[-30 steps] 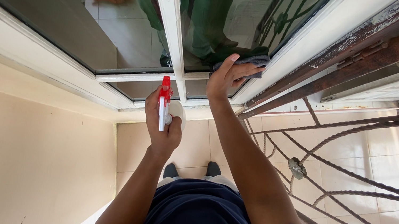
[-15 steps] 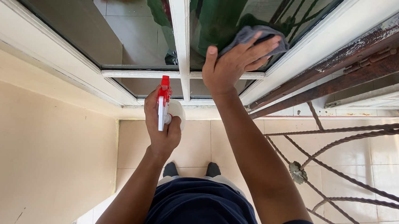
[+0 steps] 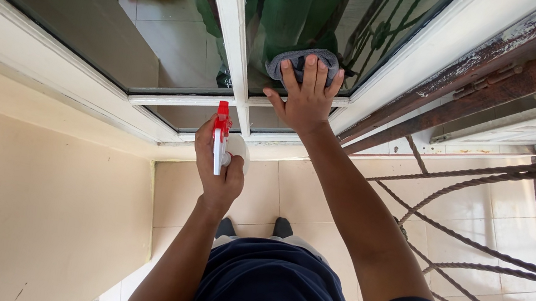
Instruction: The person sprays a cleaning solution onto a multi-pane window and wipes the glass with a cloth. The person moves the cloth across different panes, repeatedly spraying and wiping to clean the surface.
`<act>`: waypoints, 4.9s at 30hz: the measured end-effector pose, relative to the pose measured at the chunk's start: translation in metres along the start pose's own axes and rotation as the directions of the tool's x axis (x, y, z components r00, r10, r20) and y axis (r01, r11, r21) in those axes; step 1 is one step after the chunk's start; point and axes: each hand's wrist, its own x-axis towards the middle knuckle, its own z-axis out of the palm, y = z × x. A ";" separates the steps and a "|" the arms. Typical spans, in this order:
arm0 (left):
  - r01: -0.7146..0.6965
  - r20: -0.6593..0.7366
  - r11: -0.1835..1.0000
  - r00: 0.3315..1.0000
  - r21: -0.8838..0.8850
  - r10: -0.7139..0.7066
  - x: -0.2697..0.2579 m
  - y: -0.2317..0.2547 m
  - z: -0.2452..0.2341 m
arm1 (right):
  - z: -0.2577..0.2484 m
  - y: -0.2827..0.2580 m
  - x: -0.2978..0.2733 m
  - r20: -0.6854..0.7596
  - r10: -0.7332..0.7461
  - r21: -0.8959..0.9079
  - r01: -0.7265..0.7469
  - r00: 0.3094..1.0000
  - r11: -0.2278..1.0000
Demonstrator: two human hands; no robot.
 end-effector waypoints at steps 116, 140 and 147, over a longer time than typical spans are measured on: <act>0.028 0.056 0.997 0.998 0.077 -0.032 0.017 -0.027 -0.055 | -0.021 -0.118 0.079 0.132 0.455 0.402 -0.467 0.881 0.787; 0.026 -0.007 0.998 1.000 0.066 -0.025 0.028 -0.032 -0.058 | 0.014 -0.139 0.032 0.113 0.526 0.431 -0.519 0.843 0.738; 0.030 -0.009 0.996 1.000 0.085 -0.030 0.027 -0.031 -0.060 | 0.029 -0.136 0.001 0.131 0.447 0.344 -0.463 0.885 0.817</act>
